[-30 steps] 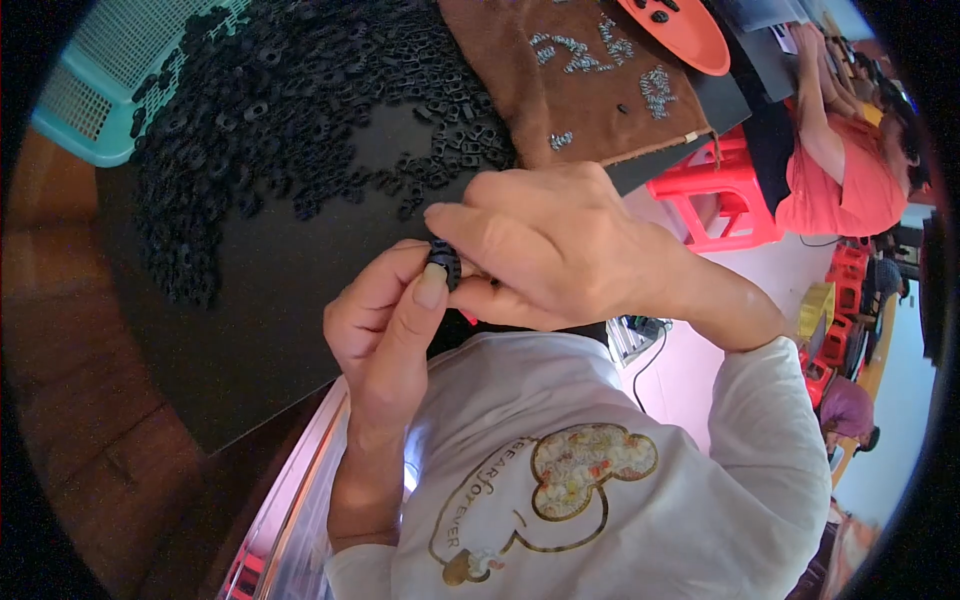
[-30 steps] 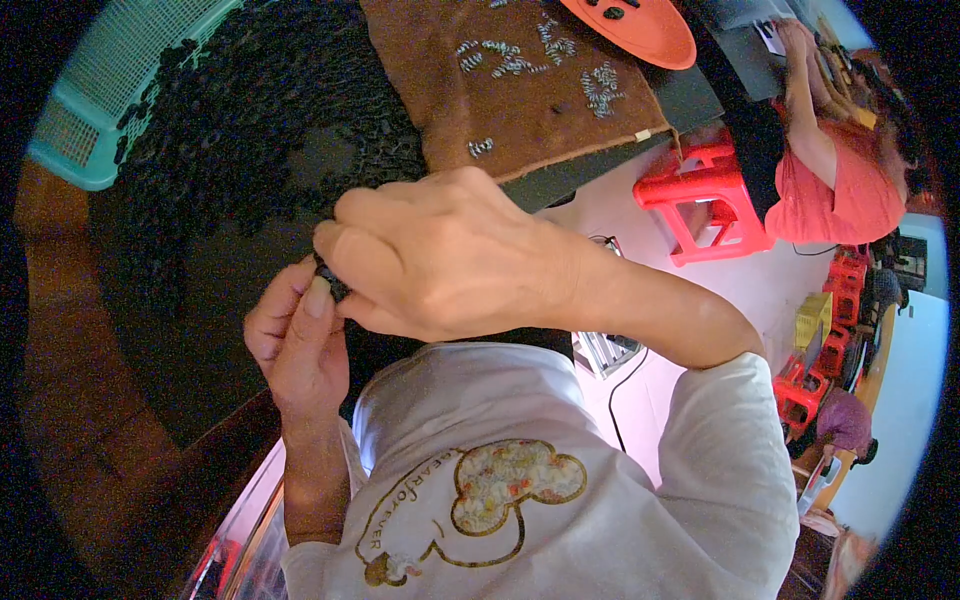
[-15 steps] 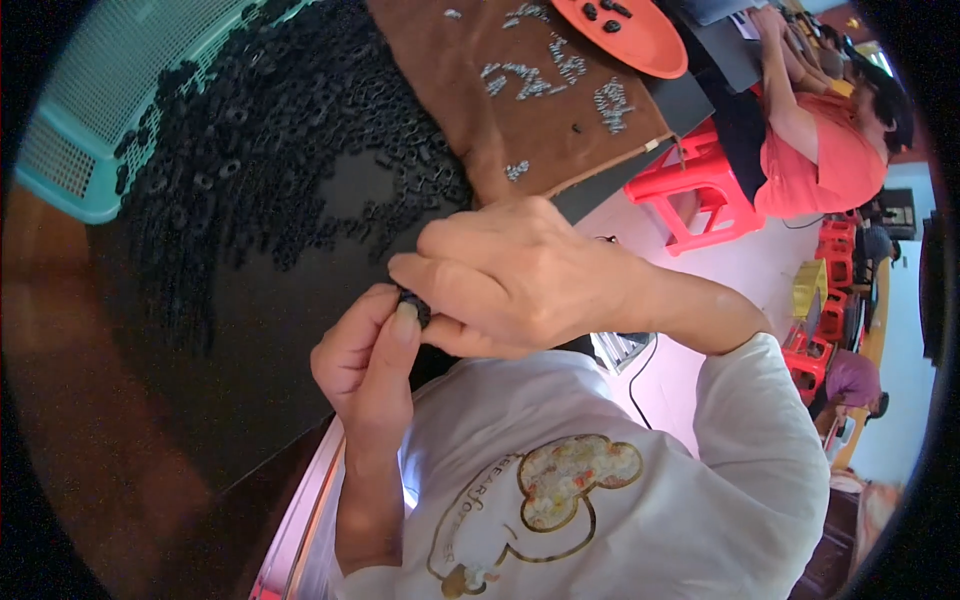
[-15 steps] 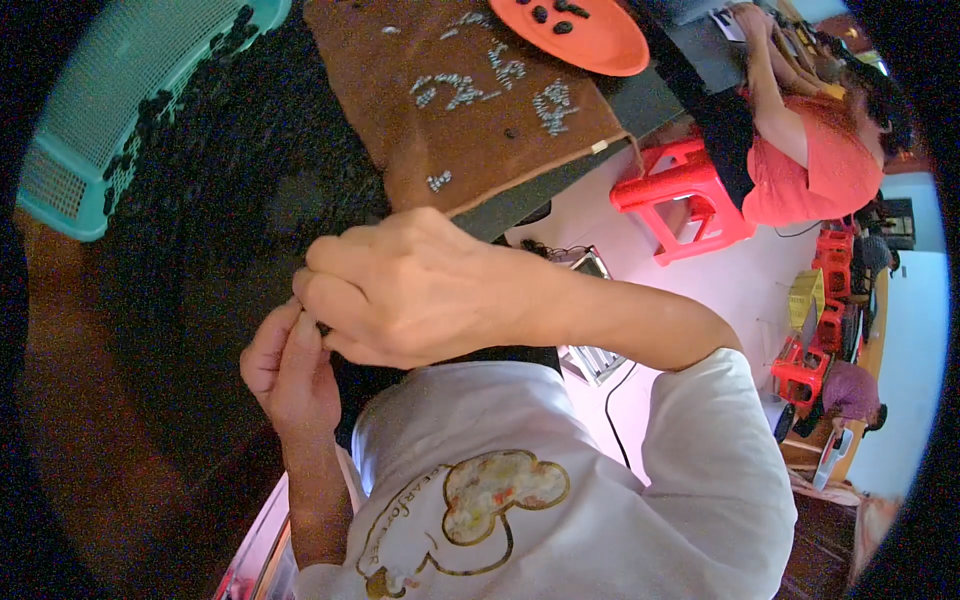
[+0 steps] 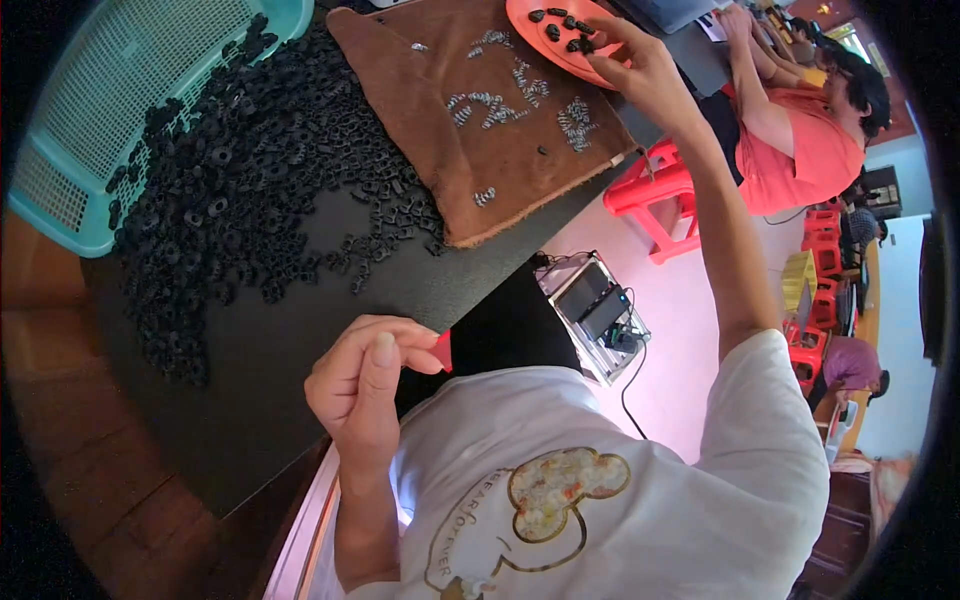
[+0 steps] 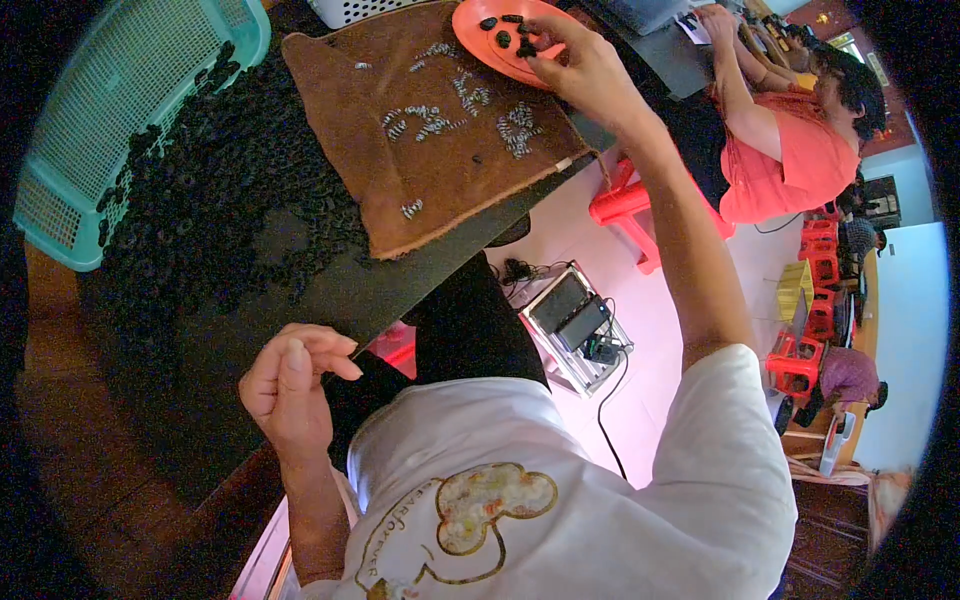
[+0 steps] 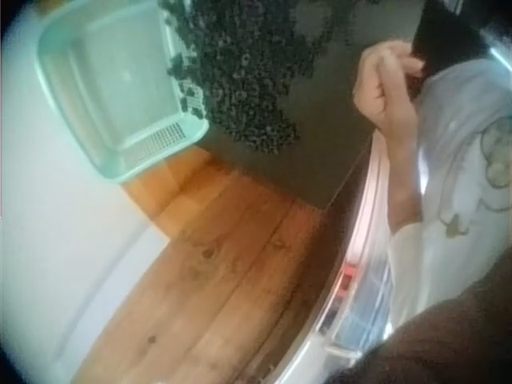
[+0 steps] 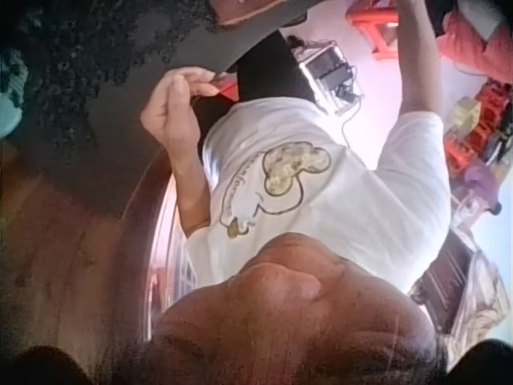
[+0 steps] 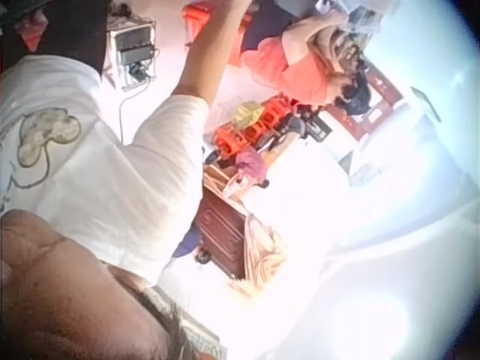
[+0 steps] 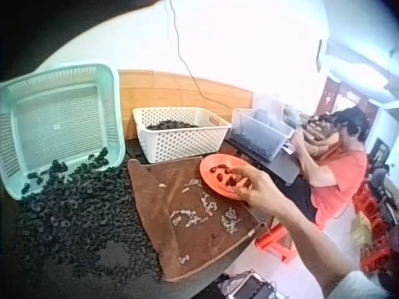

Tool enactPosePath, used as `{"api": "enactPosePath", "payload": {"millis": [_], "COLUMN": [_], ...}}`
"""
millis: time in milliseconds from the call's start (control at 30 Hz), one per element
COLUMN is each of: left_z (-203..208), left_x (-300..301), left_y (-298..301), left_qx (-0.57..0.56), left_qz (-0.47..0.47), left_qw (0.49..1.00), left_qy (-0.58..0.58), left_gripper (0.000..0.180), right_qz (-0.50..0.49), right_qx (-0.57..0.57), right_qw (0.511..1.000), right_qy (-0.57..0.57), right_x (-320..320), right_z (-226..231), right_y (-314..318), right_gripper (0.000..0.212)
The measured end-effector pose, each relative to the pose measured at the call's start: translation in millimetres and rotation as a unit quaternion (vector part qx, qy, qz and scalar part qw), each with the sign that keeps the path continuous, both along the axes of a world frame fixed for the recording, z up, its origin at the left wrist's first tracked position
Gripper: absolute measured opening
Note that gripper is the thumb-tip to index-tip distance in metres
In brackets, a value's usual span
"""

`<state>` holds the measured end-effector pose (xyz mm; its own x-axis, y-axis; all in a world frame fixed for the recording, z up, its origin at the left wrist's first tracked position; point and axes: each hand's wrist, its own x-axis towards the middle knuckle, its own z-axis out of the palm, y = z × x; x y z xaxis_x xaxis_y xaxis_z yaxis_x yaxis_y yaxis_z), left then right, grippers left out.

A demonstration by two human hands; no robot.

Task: Sorting and inspecting small black plastic components at a workbench.

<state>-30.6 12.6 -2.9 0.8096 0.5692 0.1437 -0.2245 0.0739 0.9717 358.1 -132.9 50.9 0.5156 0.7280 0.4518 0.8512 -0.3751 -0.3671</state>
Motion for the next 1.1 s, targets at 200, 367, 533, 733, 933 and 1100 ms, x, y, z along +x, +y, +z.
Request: {"api": "enactPosePath", "payload": {"millis": [200,367,533,733,933,1100], "left_z": [6.8,6.4,5.1,1.6,5.7,3.1], "left_x": [-1.9,-1.8,-2.7,-2.4,-5.8,-5.7], "left_y": [-4.1,-1.9,0.7,3.5,10.3,12.4], "left_qx": [-0.062,-0.053,-0.043,-0.026,-0.021,0.008], "left_qz": [0.041,0.027,0.027,0.026,0.008,-0.015], "left_qw": [0.997,0.998,0.999,0.999,1.000,1.000], "left_qy": [0.003,0.020,0.013,-0.005,0.001,0.009], "left_gripper": [0.022,0.019,0.019,0.018,0.021,0.023], "right_qz": [-0.017,0.151,0.350,0.405,0.468,0.434], "right_qx": [0.035,0.014,-0.022,-0.062,-0.083,-0.060], "right_qw": [0.985,0.979,0.937,0.910,0.873,0.885], "right_qy": [0.169,0.139,0.000,-0.064,-0.105,-0.157], "right_x": [-5.7,-77.5,-146.2,-200.4,-211.6,-196.4], "right_z": [-2.4,-1.2,-2.7,-17.1,-26.0,-24.1], "right_y": [4.3,41.5,106.4,164.1,183.6,178.5], "right_gripper": [0.029,0.023,0.019,0.031,0.037,0.029]}}
